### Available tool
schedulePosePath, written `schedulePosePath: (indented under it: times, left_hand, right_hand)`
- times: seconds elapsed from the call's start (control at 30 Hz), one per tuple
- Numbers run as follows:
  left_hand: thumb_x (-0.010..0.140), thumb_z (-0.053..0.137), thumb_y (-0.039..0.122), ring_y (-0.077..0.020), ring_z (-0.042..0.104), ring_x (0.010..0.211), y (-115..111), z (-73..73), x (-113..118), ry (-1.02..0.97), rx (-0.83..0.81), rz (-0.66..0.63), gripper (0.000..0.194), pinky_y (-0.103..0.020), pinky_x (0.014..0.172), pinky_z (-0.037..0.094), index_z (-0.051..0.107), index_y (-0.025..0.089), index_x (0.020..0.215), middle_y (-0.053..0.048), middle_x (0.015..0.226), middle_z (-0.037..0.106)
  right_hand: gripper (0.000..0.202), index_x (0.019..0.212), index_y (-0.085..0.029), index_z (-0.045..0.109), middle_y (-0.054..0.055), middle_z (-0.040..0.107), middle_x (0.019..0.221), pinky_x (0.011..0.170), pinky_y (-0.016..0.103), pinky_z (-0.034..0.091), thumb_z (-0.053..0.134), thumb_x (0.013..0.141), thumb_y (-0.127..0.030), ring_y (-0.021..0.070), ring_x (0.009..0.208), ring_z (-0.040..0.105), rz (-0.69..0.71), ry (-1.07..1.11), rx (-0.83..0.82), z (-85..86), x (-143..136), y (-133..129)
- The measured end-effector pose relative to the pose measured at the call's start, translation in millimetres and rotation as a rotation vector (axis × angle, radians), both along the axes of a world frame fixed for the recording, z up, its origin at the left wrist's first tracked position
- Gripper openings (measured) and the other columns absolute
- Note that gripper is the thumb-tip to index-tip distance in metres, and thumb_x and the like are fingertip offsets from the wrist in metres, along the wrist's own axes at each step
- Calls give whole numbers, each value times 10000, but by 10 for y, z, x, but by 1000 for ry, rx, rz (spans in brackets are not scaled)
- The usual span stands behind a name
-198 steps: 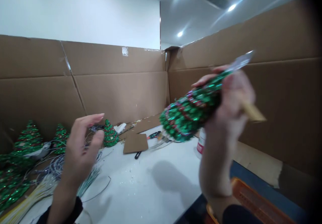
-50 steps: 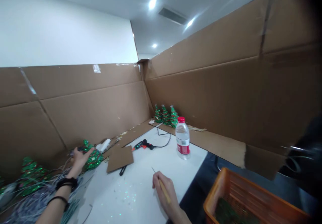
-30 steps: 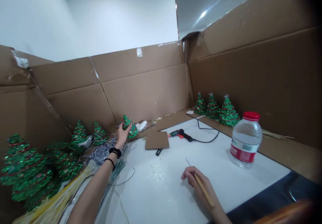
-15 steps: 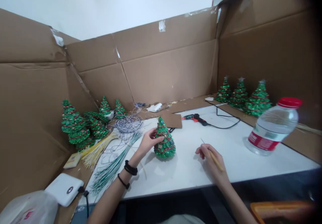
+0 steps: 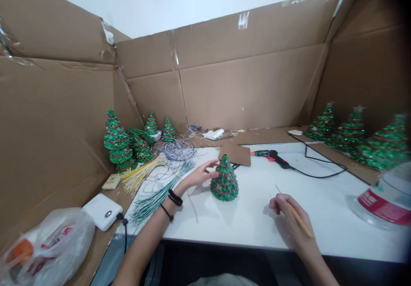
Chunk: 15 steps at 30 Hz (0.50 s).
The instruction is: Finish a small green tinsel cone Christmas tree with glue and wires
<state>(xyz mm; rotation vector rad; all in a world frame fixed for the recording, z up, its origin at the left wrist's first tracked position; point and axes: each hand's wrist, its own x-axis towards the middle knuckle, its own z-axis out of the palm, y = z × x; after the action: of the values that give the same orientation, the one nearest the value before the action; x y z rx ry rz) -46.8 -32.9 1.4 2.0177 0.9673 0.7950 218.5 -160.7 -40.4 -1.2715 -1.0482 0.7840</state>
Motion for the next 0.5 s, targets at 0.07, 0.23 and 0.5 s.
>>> schedulePosePath:
  times: [0.07,0.23,0.5]
  left_hand:
    - [889,514,291,-182,598,1075,156,31,-196,148,162,234,370,-286,876,486,564,221,1249,-75,1229,630]
    - [880,394,153,-237,557,1088,440,92,-852,272,243,689,306,-376,966,403,644,130,1055,-141,1145,639]
    - [680,650,241,-175,595,644,365,-93,-1383,509,26,713,111,-238,617,394,683,147,630,-31,618,671]
  right_hand:
    - [412,601,-194,513,18,524,631,598,266,365,569,785,-559,145,621,430,-28,73,-16,-31,0,14]
    - [400,583,-184,508,15,523,621,580,245,365,628,743,-530,135,619,428,3,179,-81,-103,6,60]
    - [412,607,-185,524,18,532,636,606,243,370,572,777,-558,146,648,451,87,-46,-152,-112,19,56]
